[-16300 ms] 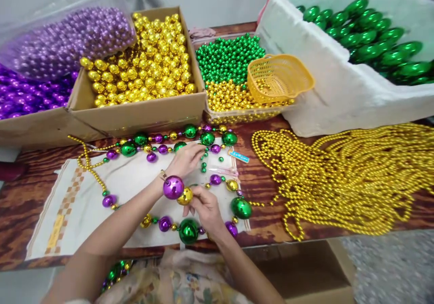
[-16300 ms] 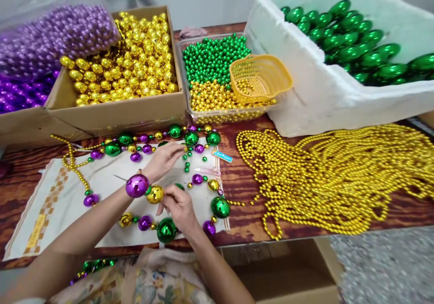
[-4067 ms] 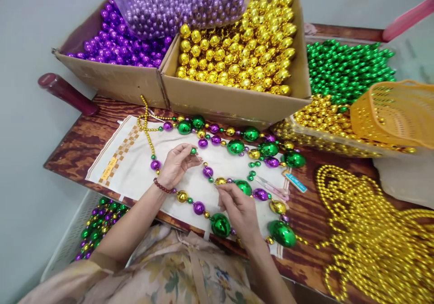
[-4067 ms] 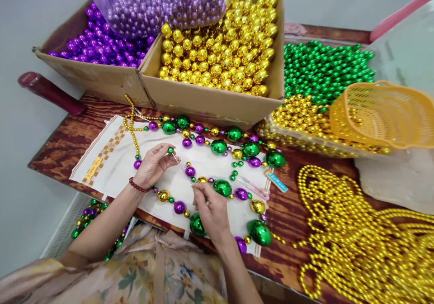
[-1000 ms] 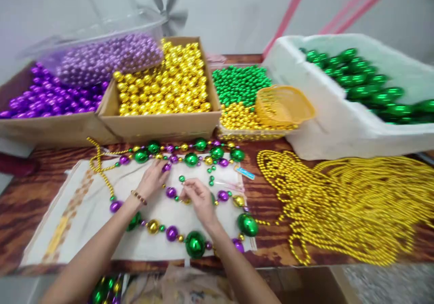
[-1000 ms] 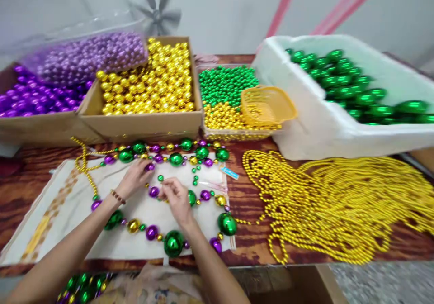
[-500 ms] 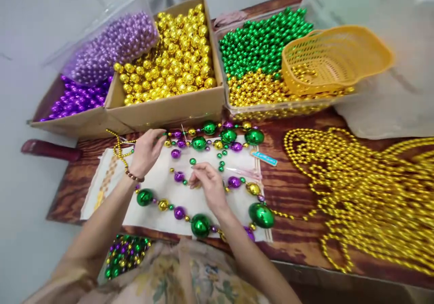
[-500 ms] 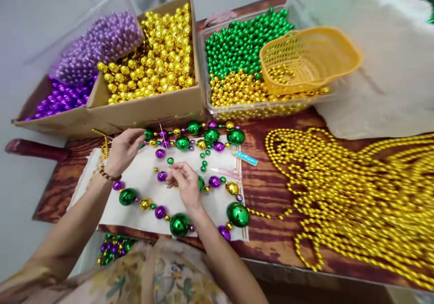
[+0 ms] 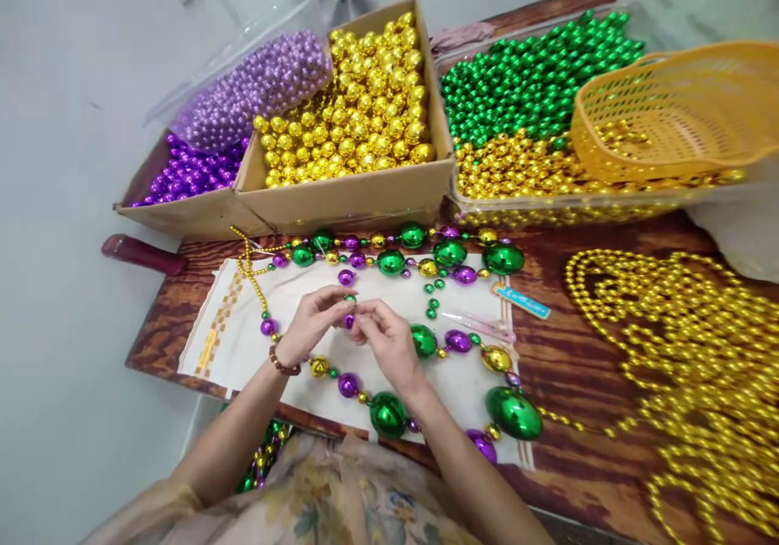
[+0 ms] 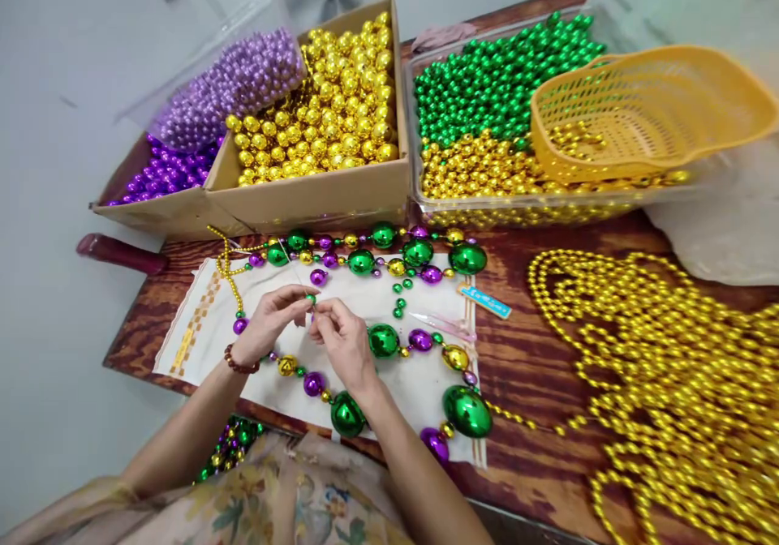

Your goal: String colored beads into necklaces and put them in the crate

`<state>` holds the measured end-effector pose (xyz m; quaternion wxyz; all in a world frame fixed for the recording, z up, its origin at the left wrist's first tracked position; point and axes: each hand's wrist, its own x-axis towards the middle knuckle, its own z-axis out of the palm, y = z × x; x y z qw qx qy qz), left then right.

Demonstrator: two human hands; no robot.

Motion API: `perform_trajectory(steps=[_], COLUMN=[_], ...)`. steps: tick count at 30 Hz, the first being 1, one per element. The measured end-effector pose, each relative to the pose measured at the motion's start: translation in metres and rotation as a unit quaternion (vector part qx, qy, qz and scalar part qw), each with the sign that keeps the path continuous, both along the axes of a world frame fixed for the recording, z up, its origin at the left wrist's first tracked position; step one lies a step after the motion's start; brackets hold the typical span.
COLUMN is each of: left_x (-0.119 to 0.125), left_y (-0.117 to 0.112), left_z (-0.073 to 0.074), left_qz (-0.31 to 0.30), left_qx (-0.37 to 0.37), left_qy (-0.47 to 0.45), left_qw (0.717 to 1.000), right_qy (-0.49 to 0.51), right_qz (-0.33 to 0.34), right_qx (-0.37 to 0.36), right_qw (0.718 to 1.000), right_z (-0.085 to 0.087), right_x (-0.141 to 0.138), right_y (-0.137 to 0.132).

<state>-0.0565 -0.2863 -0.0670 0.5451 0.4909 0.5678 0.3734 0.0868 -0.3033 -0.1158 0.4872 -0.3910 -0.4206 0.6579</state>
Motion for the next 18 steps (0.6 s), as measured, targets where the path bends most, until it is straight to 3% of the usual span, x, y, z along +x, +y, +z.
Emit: perform_trajectory(steps=[4, 8, 10, 12, 14, 16, 18], left_x=[-0.018, -0.058, -0.075, -0.080, -0.071, -0.052, -0.030], left_y=[0.005, 0.028, 0.040, 0.046, 0.046, 0.043, 0.040], left_z=[-0.009, -0.013, -0.016, -0.021, -0.028, -0.034, -0.039], left_qz=[0.033, 0.202, 0.251, 0.190, 0.025, -0.145, -0.246], left_qx=[-0.008, 0.054, 0.086, 0.107, 0.133, 0.163, 0.180], left_qy=[-0.032, -0.096, -0.072, 0.043, 0.209, 0.357, 0.467], left_qw=[0.999, 0.973, 0.961, 0.975, 0.968, 0.908, 0.830], right_qy=[-0.084, -0.174, -0.182, -0.152, -0.100, -0.057, -0.035], right_qz=[0.028, 0.047, 0.027, -0.021, -0.070, -0.107, -0.134], right_qx=[0.033, 0.066, 0.056, 0.022, -0.013, -0.025, -0.023], right_qw=[0.996, 0.981, 0.981, 0.988, 0.992, 0.992, 0.990], right_z=[-0.003, -0.003, -0.002, -0.001, -0.001, -0.001, -0.003], right_x=[-0.002, 0.009, 0.015, 0.019, 0.020, 0.019, 0.019], right_y=[-0.002, -0.008, -0.012, -0.017, -0.021, -0.025, -0.027])
